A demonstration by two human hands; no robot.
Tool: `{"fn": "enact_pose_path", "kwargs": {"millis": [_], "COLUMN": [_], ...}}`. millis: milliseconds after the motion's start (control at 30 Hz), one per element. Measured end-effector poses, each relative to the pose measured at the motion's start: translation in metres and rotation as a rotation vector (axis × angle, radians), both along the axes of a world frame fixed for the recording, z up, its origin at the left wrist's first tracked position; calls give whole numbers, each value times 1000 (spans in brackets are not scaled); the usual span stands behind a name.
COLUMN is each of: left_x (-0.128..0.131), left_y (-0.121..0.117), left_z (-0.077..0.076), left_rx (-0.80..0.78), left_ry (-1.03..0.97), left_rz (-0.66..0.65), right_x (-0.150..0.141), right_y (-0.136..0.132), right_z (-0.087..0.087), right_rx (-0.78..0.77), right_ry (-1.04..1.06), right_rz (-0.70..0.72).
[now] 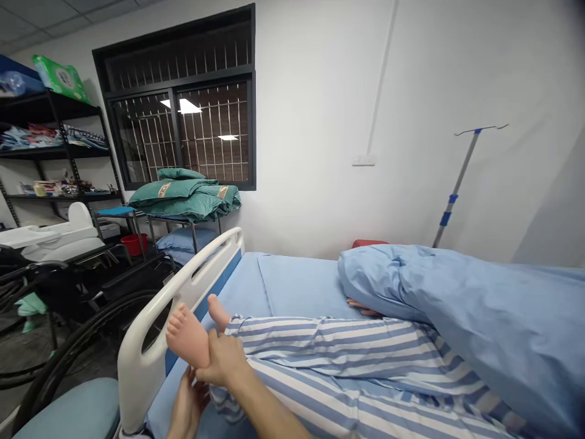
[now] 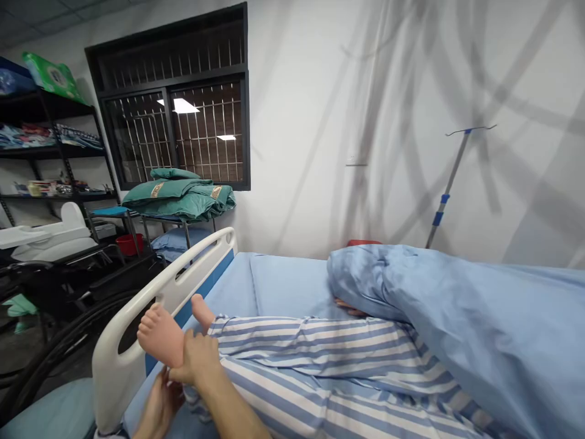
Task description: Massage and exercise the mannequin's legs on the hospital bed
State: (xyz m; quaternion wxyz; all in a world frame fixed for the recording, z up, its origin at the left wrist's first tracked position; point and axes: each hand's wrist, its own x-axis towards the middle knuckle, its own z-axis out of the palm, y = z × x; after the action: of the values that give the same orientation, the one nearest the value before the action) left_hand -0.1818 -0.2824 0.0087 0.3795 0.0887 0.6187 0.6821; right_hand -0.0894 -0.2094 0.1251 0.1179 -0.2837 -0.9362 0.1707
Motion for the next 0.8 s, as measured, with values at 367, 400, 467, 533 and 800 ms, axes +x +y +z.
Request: {"fn": "enact_pose_path", "kwargs": {"millis": [367, 400, 467, 533, 800], "left_x": [-19, -30, -51, -64, -51], "left_y": [-13, -13, -16, -21, -47], "left_z": [-28, -21, -13, -14, -77], "left_rx": [-38, -52, -73, -118, -310], "left_ry": [572, 641, 746, 818, 1008], "left_rz": [-522, -487, -373, -262, -300], "right_x": [-19, -19, -21, -23, -31], "right_y": [5, 6, 9, 10, -7], "right_z": [-15, -17, -22, -31, -109], "right_rx": [51, 45, 30, 21, 7], "right_ry": [-58, -51, -34, -20, -136], "right_rz": [-121, -127, -142, -162, -122]}}
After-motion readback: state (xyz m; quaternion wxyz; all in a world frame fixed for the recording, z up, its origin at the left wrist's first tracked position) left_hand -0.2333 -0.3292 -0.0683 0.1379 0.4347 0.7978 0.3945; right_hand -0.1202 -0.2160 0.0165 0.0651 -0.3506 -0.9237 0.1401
